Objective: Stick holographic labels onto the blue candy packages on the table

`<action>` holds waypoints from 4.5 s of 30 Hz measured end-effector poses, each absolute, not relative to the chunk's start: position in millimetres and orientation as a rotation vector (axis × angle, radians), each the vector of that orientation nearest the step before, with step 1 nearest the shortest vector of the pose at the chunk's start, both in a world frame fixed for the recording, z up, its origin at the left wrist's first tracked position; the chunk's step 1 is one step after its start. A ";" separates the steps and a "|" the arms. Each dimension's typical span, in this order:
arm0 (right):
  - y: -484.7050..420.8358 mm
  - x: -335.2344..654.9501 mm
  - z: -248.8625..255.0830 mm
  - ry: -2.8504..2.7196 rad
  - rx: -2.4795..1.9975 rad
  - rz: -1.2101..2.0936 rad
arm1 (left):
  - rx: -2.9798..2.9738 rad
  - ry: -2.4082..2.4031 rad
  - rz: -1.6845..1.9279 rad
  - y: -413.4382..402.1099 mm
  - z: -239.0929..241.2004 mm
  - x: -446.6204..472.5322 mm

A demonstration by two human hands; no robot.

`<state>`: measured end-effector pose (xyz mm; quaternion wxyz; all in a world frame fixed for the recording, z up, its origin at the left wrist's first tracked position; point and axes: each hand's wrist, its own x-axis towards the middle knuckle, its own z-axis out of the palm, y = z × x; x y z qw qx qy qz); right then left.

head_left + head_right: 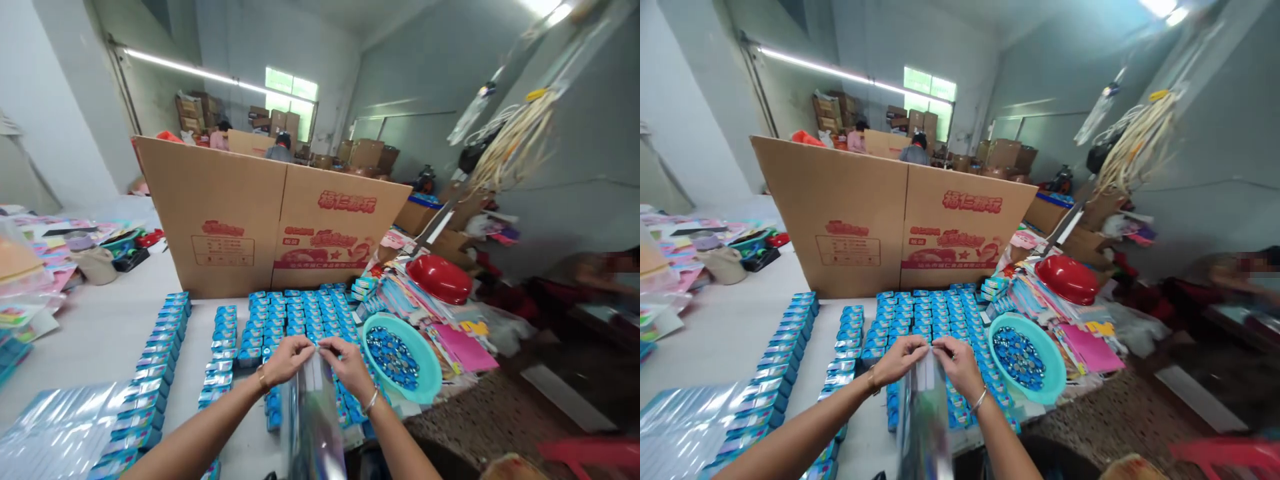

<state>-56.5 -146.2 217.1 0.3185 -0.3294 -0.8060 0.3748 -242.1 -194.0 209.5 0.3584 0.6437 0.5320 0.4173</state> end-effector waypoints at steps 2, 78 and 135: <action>-163.1 -56.3 228.5 -2.238 -0.827 0.688 | 1.577 1.315 1.128 -204.2 220.1 -242.9; -157.0 -400.8 13.6 -1.906 -1.438 0.975 | 0.821 2.461 0.699 -219.5 35.1 -516.7; -96.7 -124.3 -12.6 -1.739 -2.179 0.377 | 0.741 1.960 1.268 -241.6 14.6 -423.3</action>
